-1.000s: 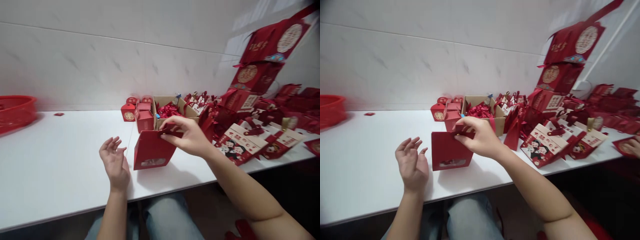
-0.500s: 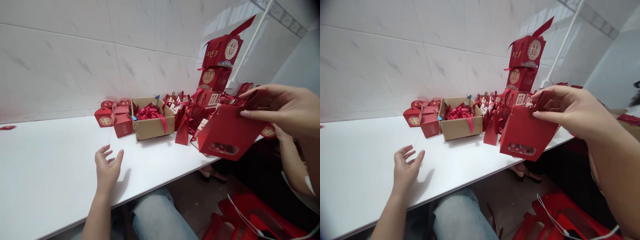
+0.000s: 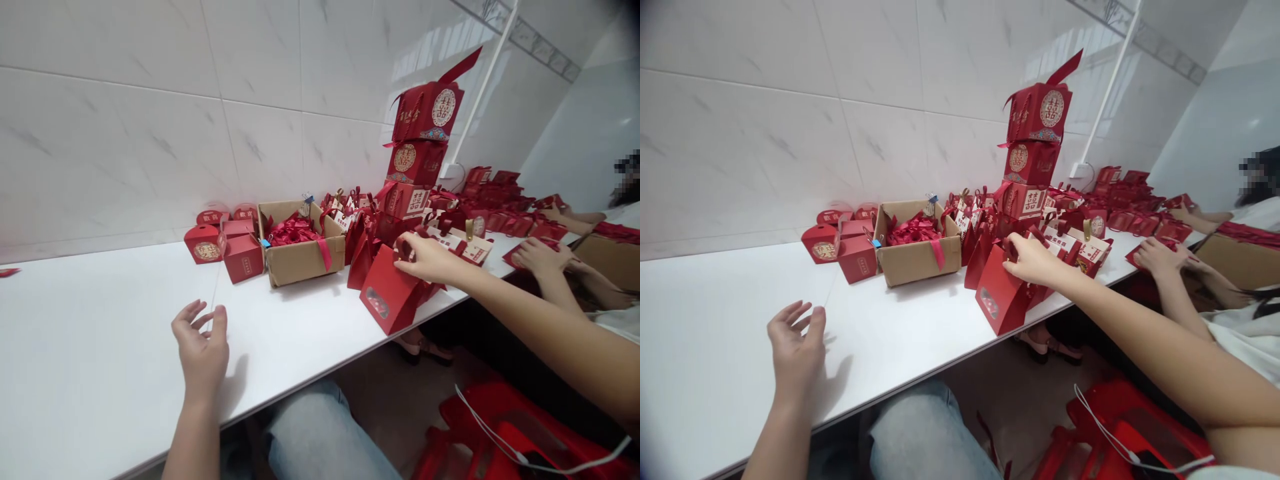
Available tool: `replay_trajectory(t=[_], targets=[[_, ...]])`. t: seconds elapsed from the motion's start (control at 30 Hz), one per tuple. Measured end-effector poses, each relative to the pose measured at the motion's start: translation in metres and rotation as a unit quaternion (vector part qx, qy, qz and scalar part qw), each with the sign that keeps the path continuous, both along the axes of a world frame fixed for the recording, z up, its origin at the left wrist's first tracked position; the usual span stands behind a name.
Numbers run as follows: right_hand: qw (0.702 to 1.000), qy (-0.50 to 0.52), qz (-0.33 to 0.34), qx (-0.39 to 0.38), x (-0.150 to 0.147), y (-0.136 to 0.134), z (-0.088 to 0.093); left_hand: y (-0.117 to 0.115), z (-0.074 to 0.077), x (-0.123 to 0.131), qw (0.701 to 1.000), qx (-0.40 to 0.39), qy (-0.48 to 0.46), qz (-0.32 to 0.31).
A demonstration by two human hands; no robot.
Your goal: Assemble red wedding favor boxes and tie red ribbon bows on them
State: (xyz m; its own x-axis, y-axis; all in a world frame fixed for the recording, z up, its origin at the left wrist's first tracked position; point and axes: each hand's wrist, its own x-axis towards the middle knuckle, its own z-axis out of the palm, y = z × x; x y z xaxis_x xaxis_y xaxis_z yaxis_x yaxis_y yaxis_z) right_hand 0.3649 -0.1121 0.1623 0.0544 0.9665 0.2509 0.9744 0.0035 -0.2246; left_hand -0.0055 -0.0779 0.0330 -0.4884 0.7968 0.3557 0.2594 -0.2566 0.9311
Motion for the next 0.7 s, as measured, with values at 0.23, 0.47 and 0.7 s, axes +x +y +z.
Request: replay_trajectory(t=[0.23, 0.47, 0.7], targets=[[0.998, 0.035, -0.054, -0.014, -0.014, 0.048, 0.040, 0.002, -0.004, -0.003, 1.000, 0.009, -0.007, -0.004], [0.979, -0.050, -0.077, -0.180, -0.045, 0.106, 0.042, 0.003, -0.003, -0.002, 0.998, 0.035, -0.045, 0.000], [0.970, -0.033, -0.056, -0.234, -0.041, 0.115, 0.029, -0.001, 0.001, -0.005, 0.998, 0.044, -0.040, 0.000]])
